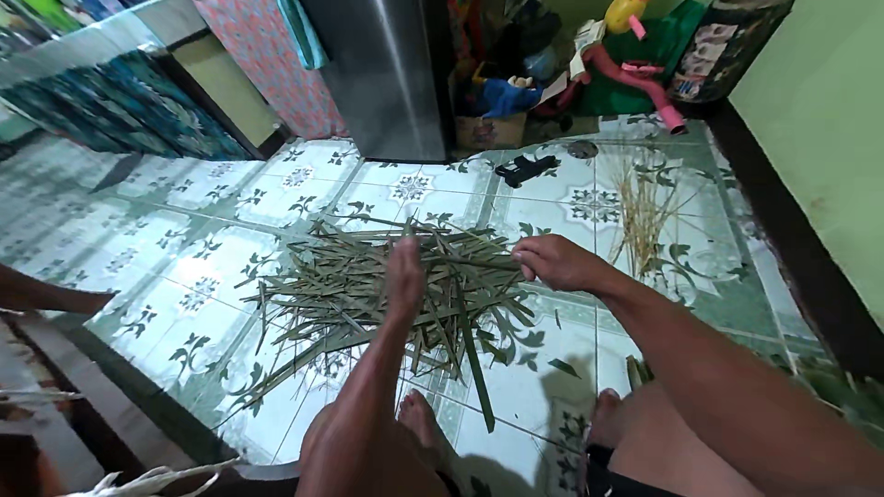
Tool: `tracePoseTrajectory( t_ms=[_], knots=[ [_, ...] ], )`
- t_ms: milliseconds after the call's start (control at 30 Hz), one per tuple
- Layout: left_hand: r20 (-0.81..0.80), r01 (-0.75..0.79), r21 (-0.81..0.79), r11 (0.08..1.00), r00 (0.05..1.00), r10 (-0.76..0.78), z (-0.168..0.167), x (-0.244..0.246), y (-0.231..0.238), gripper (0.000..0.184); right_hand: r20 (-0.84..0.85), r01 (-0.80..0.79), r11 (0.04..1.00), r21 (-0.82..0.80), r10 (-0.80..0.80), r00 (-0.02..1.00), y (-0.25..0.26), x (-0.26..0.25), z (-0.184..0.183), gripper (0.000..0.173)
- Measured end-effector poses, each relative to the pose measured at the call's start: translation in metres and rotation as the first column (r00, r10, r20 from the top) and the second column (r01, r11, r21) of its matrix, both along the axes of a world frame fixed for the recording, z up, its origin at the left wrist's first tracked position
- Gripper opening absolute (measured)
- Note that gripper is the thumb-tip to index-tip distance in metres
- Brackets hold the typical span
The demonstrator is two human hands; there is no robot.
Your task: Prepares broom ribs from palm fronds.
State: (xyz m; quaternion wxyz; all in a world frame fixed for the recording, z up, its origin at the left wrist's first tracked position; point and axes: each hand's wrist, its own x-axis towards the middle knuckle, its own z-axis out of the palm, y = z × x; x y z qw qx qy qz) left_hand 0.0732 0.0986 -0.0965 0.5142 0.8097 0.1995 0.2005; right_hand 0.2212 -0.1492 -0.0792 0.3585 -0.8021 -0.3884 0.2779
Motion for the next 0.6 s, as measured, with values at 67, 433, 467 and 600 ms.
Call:
tracePoseTrajectory(
  t_ms=[67, 433, 467, 600],
  knots=[
    [-0.12, 0.185, 0.248, 0.951, 0.98, -0.16, 0.004, -0.003, -0.034, 0.046, -0.119, -0.012, 1.0, 0.012, 0.014, 0.993, 0.006, -0.006, 0.001, 0.033],
    [-0.191, 0.257, 0.221, 0.941, 0.957, -0.217, -0.011, 0.006, -0.044, 0.046, -0.151, -0.091, 0.986, 0.137, 0.111, 0.982, 0.009, -0.015, -0.002, 0.031],
    [-0.214, 0.267, 0.233, 0.935, 0.952, -0.219, -0.009, 0.005, -0.043, 0.045, -0.138, -0.101, 0.987, 0.127, 0.118, 0.983, 0.007, -0.013, -0.002, 0.031],
    [-0.089, -0.195, -0.271, 0.943, 0.98, 0.177, -0.015, 0.009, 0.029, 0.048, -0.127, -0.065, 0.996, 0.064, 0.072, 0.989, -0.001, -0.009, 0.007, 0.032]
  ],
)
